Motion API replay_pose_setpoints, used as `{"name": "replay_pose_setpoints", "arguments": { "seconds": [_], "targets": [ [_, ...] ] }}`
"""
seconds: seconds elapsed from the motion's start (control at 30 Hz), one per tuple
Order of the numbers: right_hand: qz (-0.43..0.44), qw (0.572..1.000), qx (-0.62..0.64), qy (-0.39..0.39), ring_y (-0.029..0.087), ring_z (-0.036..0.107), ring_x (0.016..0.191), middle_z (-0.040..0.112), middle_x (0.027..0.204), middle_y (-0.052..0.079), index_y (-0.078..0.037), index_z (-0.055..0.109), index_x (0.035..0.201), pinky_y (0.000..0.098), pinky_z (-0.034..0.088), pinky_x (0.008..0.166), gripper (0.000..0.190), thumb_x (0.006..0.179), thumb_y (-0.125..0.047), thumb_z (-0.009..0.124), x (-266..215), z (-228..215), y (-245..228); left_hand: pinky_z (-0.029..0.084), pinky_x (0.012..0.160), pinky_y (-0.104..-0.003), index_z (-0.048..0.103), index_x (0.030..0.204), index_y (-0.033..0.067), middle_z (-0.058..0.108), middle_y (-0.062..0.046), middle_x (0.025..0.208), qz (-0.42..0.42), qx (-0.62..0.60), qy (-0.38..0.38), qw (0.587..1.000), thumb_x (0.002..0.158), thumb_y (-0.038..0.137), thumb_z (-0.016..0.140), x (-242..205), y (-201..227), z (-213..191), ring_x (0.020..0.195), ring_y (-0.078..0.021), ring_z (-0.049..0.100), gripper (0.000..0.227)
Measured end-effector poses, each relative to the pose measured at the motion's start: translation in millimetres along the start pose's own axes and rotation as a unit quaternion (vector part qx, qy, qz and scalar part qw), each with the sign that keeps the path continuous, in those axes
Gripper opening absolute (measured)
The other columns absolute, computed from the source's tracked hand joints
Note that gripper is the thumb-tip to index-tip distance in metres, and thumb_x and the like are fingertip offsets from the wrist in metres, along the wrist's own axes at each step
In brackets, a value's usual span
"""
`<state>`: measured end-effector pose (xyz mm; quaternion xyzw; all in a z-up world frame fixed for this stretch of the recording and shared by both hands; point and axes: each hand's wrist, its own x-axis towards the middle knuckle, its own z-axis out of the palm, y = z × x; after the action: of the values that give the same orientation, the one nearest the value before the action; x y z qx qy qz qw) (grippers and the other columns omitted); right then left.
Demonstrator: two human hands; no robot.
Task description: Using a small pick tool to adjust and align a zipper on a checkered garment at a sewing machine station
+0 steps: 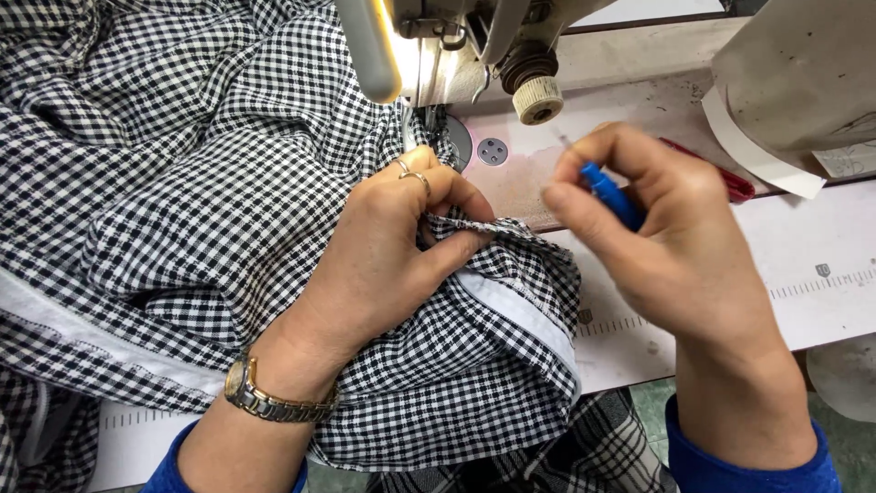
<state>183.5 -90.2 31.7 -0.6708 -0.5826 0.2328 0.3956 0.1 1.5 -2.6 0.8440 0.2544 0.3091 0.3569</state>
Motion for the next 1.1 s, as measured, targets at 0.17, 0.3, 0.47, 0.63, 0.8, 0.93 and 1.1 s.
{"name": "replay_pose_setpoints", "arguments": {
  "seconds": [0.17,0.3,0.47,0.63,0.8,0.93,1.1],
  "targets": [
    [0.015,1.000,0.001,-0.017,0.004,0.040,0.061,0.054,0.076,-0.004,-0.010,0.059,0.090,0.0178,0.033,0.056,0.009,0.095,-0.016,0.063,0,-4,2,0.044,0.064,-0.026,0.067,0.085,0.0137,0.053,0.002,0.078,-0.004,0.000,0.000,1.000,0.079,0.012,0.075,0,1,-1,0.072,-0.0118,0.053,0.010],
    [-0.025,0.998,-0.001,-0.059,0.010,0.060,0.083,0.065,0.086,0.002,-0.005,0.066,0.092,0.0219,0.045,0.076,0.014,0.095,-0.015,0.057,3,-8,6,0.040,0.061,-0.026,0.073,0.089,0.0155,0.051,0.003,0.074,-0.032,-0.014,-0.019,0.999,0.081,0.017,0.074,1,5,-4,0.066,-0.0105,0.047,0.008],
    [0.021,0.995,0.002,-0.096,0.006,0.057,0.071,0.070,0.079,-0.002,-0.007,0.072,0.090,0.0199,0.044,0.065,0.012,0.088,-0.017,0.065,-4,-12,17,0.039,0.062,-0.026,0.069,0.085,0.0168,0.053,0.003,0.076,-0.015,-0.016,-0.016,1.000,0.079,0.014,0.077,1,5,-2,0.069,-0.0106,0.049,0.011],
    [0.056,0.989,0.051,-0.126,0.007,0.054,0.064,0.063,0.072,-0.002,-0.009,0.068,0.082,0.0208,0.043,0.058,0.006,0.083,-0.013,0.072,-12,-7,21,0.039,0.063,-0.026,0.064,0.077,0.0158,0.048,0.004,0.073,-0.004,-0.014,-0.003,1.000,0.070,0.001,0.069,0,5,-1,0.069,-0.0115,0.048,0.017],
    [-0.069,0.986,-0.007,-0.154,0.007,0.047,0.059,0.057,0.068,-0.004,-0.013,0.067,0.075,0.0221,0.035,0.052,0.009,0.078,-0.012,0.076,-11,-4,15,0.036,0.062,-0.026,0.063,0.075,0.0156,0.044,0.004,0.073,0.004,-0.025,0.004,1.000,0.075,0.000,0.068,0,4,0,0.068,-0.0108,0.043,0.016],
    [-0.091,0.985,0.024,-0.143,0.009,0.054,0.068,0.061,0.074,-0.001,-0.009,0.066,0.076,0.0220,0.040,0.060,0.009,0.083,-0.012,0.071,-10,-3,15,0.038,0.064,-0.025,0.062,0.075,0.0149,0.046,0.004,0.074,0.004,-0.030,0.006,1.000,0.075,0.000,0.069,0,5,0,0.068,-0.0106,0.045,0.017],
    [0.015,0.992,0.004,-0.128,0.007,0.060,0.088,0.067,0.097,-0.004,-0.013,0.065,0.106,0.0225,0.051,0.074,0.023,0.084,-0.018,0.068,-6,-1,17,0.038,0.062,-0.025,0.063,0.076,0.0163,0.044,0.003,0.074,-0.007,-0.023,-0.001,1.000,0.075,0.001,0.070,0,6,-1,0.067,-0.0103,0.044,0.016]
  ]
}}
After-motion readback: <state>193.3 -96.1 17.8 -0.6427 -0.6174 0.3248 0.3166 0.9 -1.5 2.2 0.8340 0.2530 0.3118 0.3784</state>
